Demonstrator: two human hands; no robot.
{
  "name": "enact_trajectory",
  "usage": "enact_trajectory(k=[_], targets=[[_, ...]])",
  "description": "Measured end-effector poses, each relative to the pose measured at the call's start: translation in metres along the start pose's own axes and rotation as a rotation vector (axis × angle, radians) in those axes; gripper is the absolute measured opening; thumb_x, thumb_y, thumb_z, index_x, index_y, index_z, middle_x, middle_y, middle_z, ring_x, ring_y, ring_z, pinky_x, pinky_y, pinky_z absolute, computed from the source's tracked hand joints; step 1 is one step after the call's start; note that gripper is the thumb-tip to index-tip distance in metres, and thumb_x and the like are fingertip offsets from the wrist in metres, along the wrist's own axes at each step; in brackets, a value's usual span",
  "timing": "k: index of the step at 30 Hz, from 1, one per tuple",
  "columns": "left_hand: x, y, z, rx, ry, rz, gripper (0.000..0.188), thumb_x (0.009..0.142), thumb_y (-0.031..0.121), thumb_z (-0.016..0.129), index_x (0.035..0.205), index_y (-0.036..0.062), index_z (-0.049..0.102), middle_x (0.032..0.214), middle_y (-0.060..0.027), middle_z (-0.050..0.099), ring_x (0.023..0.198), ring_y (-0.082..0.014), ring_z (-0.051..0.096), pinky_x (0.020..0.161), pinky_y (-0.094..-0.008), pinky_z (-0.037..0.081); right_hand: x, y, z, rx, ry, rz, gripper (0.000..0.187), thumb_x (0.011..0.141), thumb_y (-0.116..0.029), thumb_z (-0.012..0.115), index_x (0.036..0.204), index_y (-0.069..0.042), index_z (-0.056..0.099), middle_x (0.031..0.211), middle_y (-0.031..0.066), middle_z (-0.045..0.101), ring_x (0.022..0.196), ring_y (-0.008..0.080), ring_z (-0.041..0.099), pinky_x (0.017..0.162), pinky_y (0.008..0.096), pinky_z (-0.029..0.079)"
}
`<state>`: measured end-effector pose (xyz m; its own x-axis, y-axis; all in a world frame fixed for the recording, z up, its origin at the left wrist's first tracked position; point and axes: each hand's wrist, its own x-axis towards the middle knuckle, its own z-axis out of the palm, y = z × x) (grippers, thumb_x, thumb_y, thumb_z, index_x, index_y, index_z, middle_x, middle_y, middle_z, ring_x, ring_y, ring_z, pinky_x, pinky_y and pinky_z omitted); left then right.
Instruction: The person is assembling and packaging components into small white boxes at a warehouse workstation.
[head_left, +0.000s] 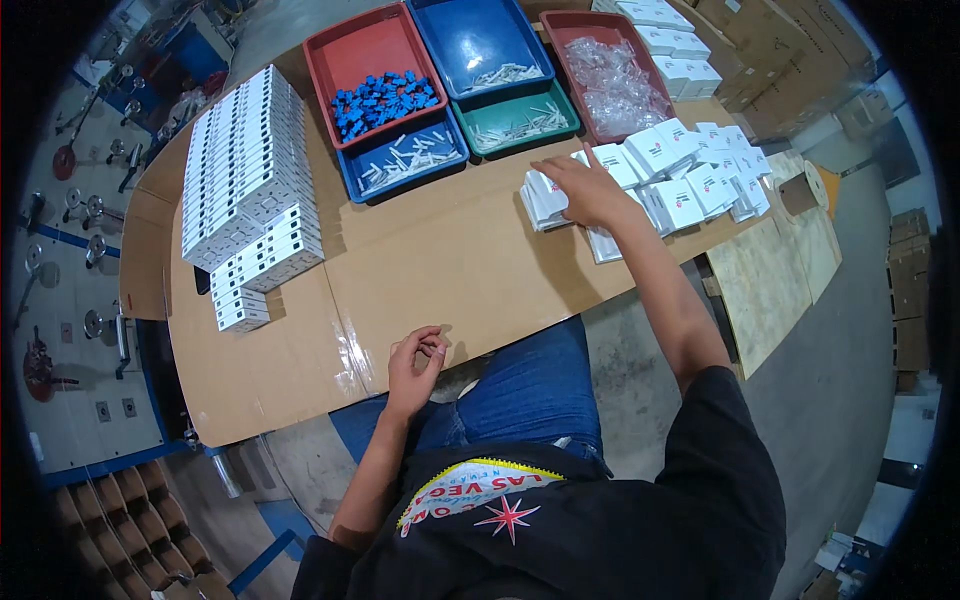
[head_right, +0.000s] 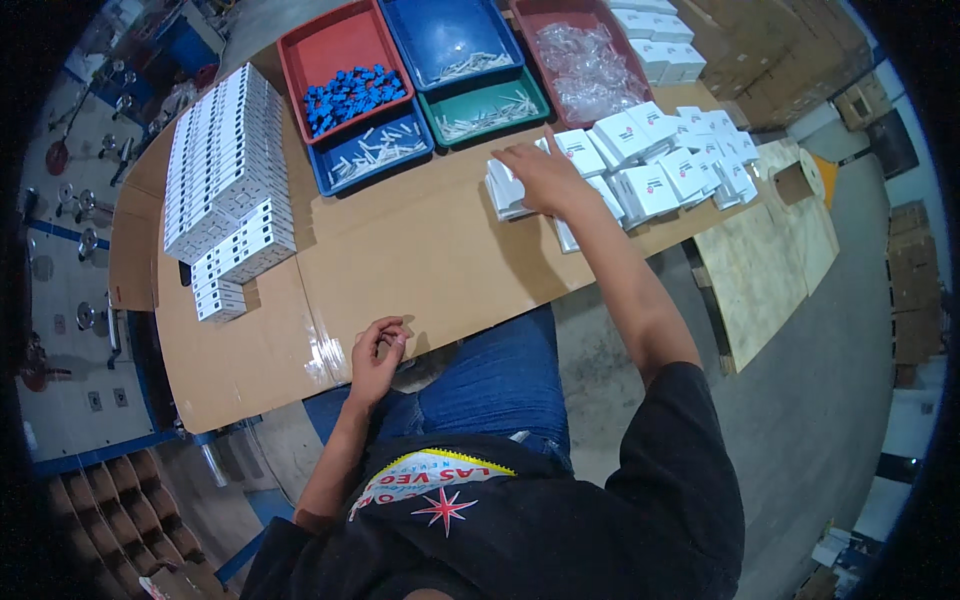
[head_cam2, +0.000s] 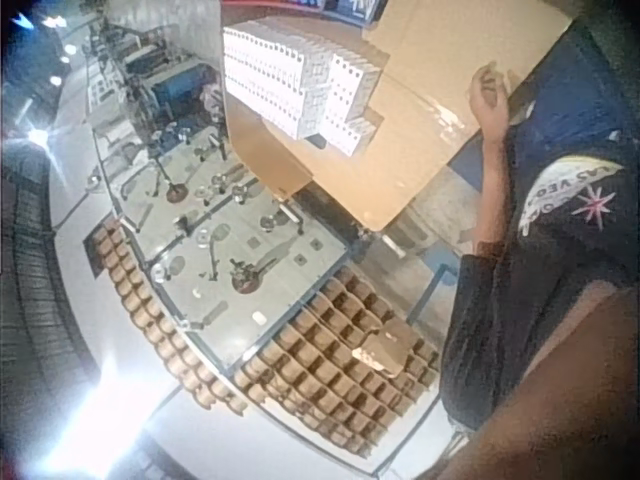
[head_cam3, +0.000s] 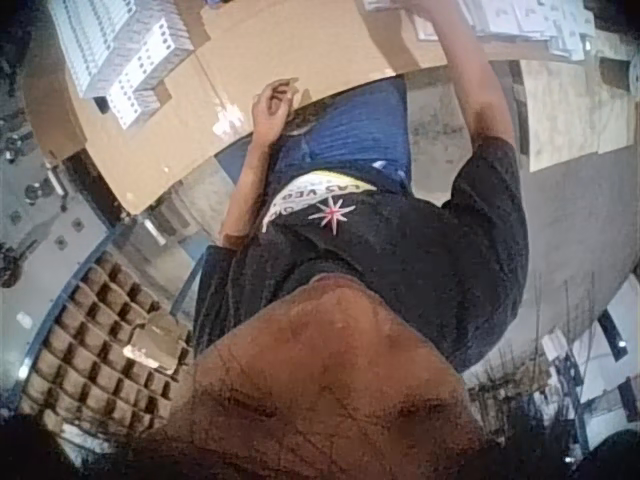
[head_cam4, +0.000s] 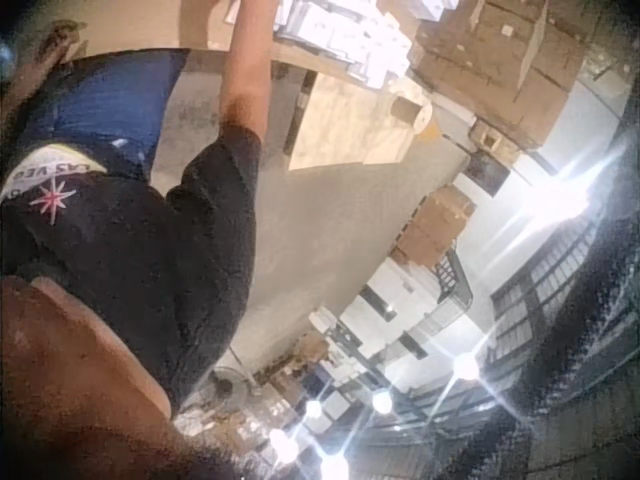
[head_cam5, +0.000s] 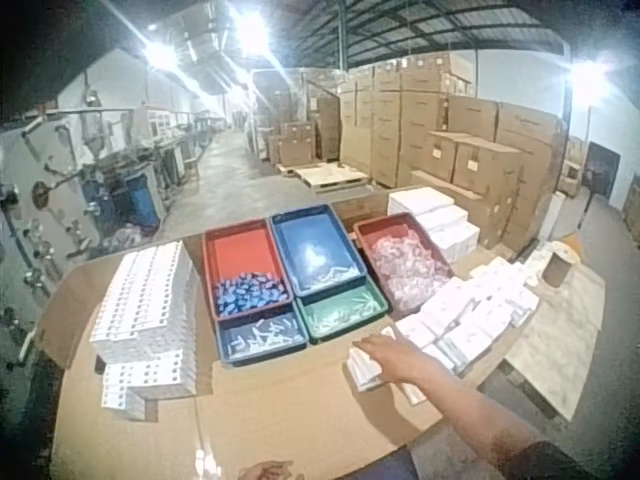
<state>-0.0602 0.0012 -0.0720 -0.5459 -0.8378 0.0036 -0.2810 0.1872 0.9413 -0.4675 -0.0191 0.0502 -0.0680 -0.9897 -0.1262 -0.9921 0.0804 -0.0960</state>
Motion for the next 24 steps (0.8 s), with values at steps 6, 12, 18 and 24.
enact_trajectory(k=[6,12,18,24], targets=[[0.002,0.004,0.0,0.049,-0.018,0.033,0.031,0.09,0.01,0.073,0.12,0.0065,0.068,0.093,-0.0005,0.072,0.081,-0.0137,0.063,0.091,-0.0328,0.04,-0.004,0.001,-0.012,0.065,-0.026,-0.008,0.084,0.073,0.001,0.078,0.149,-0.015,0.048,0.145,0.0094,0.056,0.139,0.0273,0.049,0.128,0.0532,0.017],[0.0,0.008,-0.002,0.037,-0.008,0.035,0.031,0.09,0.011,0.073,0.12,0.0064,0.068,0.093,-0.0007,0.072,0.082,-0.0134,0.062,0.09,-0.0328,0.041,-0.033,-0.035,-0.044,0.505,0.166,-0.14,0.086,0.067,-0.008,0.086,0.145,-0.01,0.05,0.143,0.0136,0.055,0.135,0.0337,0.051,0.119,0.0427,0.036],[0.009,0.038,-0.006,-0.3,-0.032,-0.176,0.037,0.099,0.019,0.066,0.133,0.004,0.06,0.109,-0.0055,0.07,0.094,-0.0142,0.062,0.096,-0.0349,0.047,-0.072,-0.093,-0.042,0.84,0.263,-0.28,0.082,0.069,-0.009,0.085,0.143,-0.008,0.05,0.141,0.0134,0.054,0.136,0.0339,0.051,0.113,0.0391,0.042],[0.027,0.108,0.008,-0.874,-0.154,-0.07,0.065,0.11,0.051,0.039,0.155,0.004,0.038,0.143,-0.0148,0.053,0.127,-0.019,0.055,0.108,-0.0345,0.043,-0.096,-0.147,-0.023,0.868,0.329,-0.457,0.079,0.068,-0.005,0.081,0.142,-0.009,0.053,0.148,0.0144,0.053,0.148,0.0363,0.04,0.122,0.0474,0.033]])
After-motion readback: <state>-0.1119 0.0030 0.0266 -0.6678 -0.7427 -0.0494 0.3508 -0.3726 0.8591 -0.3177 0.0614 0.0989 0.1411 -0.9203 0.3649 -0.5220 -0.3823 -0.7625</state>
